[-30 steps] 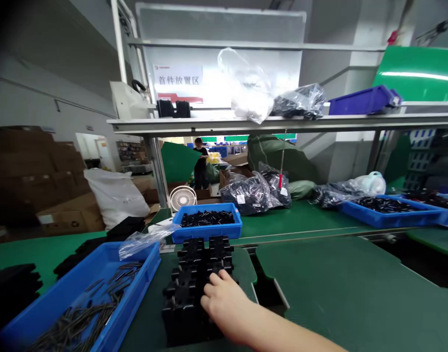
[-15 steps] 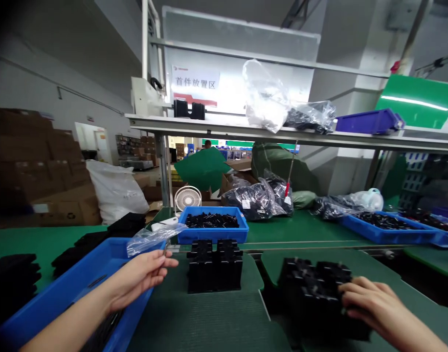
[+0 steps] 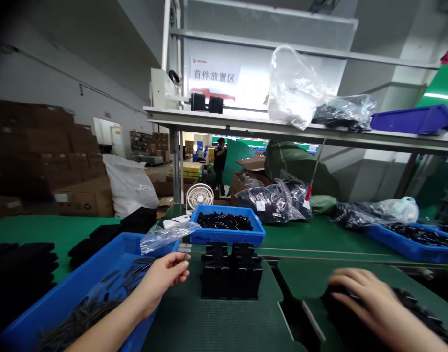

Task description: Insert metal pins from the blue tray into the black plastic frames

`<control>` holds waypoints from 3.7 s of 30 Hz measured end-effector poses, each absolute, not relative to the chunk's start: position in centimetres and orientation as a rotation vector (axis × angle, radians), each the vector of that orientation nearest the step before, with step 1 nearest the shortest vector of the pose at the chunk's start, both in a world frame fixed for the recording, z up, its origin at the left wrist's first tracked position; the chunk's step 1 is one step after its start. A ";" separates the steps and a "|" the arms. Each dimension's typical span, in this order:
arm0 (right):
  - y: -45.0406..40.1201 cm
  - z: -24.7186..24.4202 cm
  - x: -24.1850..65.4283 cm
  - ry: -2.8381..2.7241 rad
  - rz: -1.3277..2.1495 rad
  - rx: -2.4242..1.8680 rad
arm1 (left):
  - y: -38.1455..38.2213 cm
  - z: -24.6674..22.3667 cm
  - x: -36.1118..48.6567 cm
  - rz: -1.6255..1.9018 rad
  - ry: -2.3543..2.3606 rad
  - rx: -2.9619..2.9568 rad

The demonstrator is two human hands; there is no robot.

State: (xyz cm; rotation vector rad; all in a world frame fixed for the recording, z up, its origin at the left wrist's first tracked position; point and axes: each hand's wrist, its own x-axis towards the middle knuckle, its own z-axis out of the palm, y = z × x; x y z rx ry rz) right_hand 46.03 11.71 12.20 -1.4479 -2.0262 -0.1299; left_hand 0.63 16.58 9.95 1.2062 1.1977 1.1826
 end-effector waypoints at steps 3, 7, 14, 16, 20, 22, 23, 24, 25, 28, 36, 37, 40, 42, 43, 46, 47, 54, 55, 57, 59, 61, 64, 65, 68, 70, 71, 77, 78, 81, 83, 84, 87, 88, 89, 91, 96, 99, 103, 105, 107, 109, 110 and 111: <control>12.7 13.9 36.4 -2.243 0.232 -1.351 | 16.0 9.5 1.3 1.176 1.260 1.395; 14.9 13.1 25.1 -2.238 0.403 -1.156 | 14.6 9.6 1.5 1.166 1.287 1.623; 20.4 8.0 22.0 -2.407 -0.049 -1.396 | 14.9 9.8 0.6 1.135 1.339 1.669; 20.8 7.5 22.1 -2.436 -0.075 -1.392 | 15.1 9.6 0.6 1.106 1.303 1.621; 19.0 7.5 21.4 -2.437 -0.045 -1.366 | 14.8 9.8 1.1 1.051 1.191 1.496; 17.1 7.9 21.2 -2.448 -0.011 -1.353 | 14.4 10.2 1.5 1.024 1.166 1.473; 16.0 8.2 21.2 -2.460 0.024 -1.339 | 14.0 10.4 1.7 1.009 1.156 1.470; 14.8 8.6 21.3 -2.476 0.075 -1.318 | 13.7 10.6 1.9 0.997 1.151 1.475; 13.7 9.0 21.5 -2.493 0.144 -1.291 | 13.3 10.8 2.0 0.988 1.151 1.494; 11.2 10.1 22.2 -2.462 0.412 -1.200 | 12.0 11.1 2.5 0.991 1.190 1.699; 10.5 9.8 21.8 -2.110 0.551 -1.073 | 10.7 10.1 2.8 1.007 1.253 2.272; 10.6 9.7 21.6 -2.092 0.583 -1.077 | 10.7 10.0 2.8 1.011 1.241 2.290; 10.8 9.5 21.5 -2.032 0.628 -1.144 | 10.7 9.8 2.7 1.033 1.200 2.292; 10.9 9.4 21.5 -1.998 0.665 -1.172 | 10.8 9.8 2.8 1.035 1.178 2.260; 10.9 9.4 21.6 -1.984 0.685 -1.173 | 10.8 9.9 2.8 1.030 1.174 2.240; 11.2 9.3 22.0 -1.952 0.733 -1.136 | 11.0 10.1 3.0 0.975 1.203 2.151; 11.3 9.3 22.2 -1.940 0.741 -1.120 | 11.1 10.1 3.1 0.950 1.215 2.103; 11.8 9.1 23.0 -1.879 0.811 -1.074 | 11.5 10.1 3.4 0.758 1.121 1.625; 11.8 9.0 23.1 -1.871 0.821 -1.069 | 11.5 10.2 3.4 0.743 1.105 1.583; 11.9 9.0 23.1 -1.852 0.846 -1.059 | 11.5 10.3 3.6 0.728 1.080 1.497; 11.9 9.0 23.1 -1.828 0.883 -1.054 | 11.6 10.4 3.7 0.747 1.072 1.432; 11.9 8.9 23.1 -1.789 0.921 -1.058 | 11.6 10.3 3.7 0.812 1.102 1.446; 11.7 8.8 22.9 -1.745 0.979 -1.034 | 11.3 10.1 3.6 0.959 1.223 1.637; 11.5 8.8 22.8 -1.745 1.001 -1.018 | 11.2 10.0 3.6 1.004 1.257 1.731; 11.2 8.8 22.3 -1.750 1.017 -0.985 | 10.6 10.0 3.6 1.106 1.216 2.025; 11.1 8.9 22.0 -1.739 0.994 -0.993 | 10.2 9.9 3.6 1.133 1.093 2.178; 11.1 8.9 22.0 -1.727 0.989 -1.000 | 10.2 9.9 3.6 1.133 1.038 2.222; 11.3 8.4 22.3 -1.727 0.969 -1.044 | 11.0 9.5 3.7 0.939 1.209 1.735; 11.4 8.2 22.3 -1.749 0.939 -1.055 | 11.2 9.5 3.7 0.899 1.227 1.641; 11.4 7.9 22.1 -1.829 0.841 -1.070 | 11.8 9.5 3.5 0.872 1.253 1.603; 11.5 7.9 22.2 -1.855 0.784 -1.069 | 12.0 9.9 3.0 0.893 1.328 1.678; 11.6 8.0 22.4 -1.851 0.763 -1.072 | 12.1 10.2 2.7 0.900 1.384 1.718; 11.7 8.3 23.0 -1.799 0.737 -1.104 | 12.1 11.1 1.8 0.941 1.569 1.791; 11.8 8.4 23.1 -1.788 0.741 -1.112 | 12.0 11.4 1.7 0.968 1.578 1.818; 11.7 8.4 23.3 -1.784 0.748 -1.116 | 11.8 11.5 1.7 0.996 1.540 1.872; 11.6 8.5 23.3 -1.782 0.767 -1.118 | 11.4 11.3 2.0 1.015 1.350 2.069; 11.3 8.4 23.0 -1.771 0.793 -1.125 | 10.9 9.4 3.2 0.969 1.009 2.455; 11.2 8.4 23.1 -1.791 0.788 -1.122 | 11.0 8.9 3.5 0.970 1.030 2.481; 11.3 8.1 23.2 -1.860 0.740 -1.114 | 11.2 9.2 3.6 0.848 1.175 2.332; 11.3 7.9 23.2 -1.914 0.650 -1.103 | 11.3 9.4 3.8 0.801 1.262 2.154; 11.2 7.8 23.1 -1.967 0.553 -1.075 | 11.5 9.6 4.1 0.748 1.307 1.907; 11.0 7.9 23.0 -1.992 0.524 -1.048 | 11.6 9.8 4.3 0.688 1.305 1.643; 10.9 8.0 23.0 -1.992 0.541 -1.040 | 11.6 10.0 4.4 0.666 1.286 1.525; 10.8 8.2 23.0 -1.984 0.573 -1.034 | 11.6 10.1 4.4 0.653 1.266 1.428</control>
